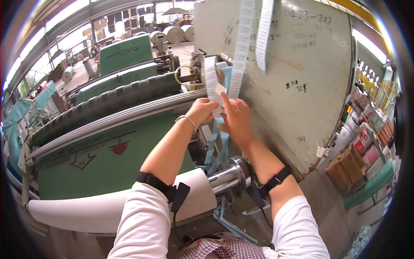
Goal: Operating a large rolling machine to produce and package protective floor mats.
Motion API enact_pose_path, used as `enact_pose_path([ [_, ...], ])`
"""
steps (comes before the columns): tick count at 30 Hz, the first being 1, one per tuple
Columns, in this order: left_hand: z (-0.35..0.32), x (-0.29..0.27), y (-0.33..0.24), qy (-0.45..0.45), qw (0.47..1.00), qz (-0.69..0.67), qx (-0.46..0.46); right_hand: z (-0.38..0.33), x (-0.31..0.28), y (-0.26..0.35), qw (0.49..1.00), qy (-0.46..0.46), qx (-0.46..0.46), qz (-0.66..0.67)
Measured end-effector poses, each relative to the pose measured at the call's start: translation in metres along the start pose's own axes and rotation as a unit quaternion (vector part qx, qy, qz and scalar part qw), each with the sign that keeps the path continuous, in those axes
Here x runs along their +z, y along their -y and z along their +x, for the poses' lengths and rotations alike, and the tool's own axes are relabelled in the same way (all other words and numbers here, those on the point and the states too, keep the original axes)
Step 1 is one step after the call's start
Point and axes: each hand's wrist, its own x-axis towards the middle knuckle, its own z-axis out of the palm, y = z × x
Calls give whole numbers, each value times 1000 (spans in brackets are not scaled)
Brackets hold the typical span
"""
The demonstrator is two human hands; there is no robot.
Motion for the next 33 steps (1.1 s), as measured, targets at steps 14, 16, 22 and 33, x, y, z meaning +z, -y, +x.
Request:
enact_pose_path([
  [14, -316, -3, 26, 22, 723, 665, 186, -128, -244, -7, 930, -362, 57, -22],
  [16, -369, -7, 61, -67, 588, 793, 146, -161, -263, -76, 885, -411, 212, -64],
  [22, -358, -14, 45, -133, 608, 776, 103, -162, -220, -149, 826, -461, 296, 129],
  [33, -352, -13, 37, -97, 619, 778, 42, -181, -215, -153, 831, -493, 255, -30],
])
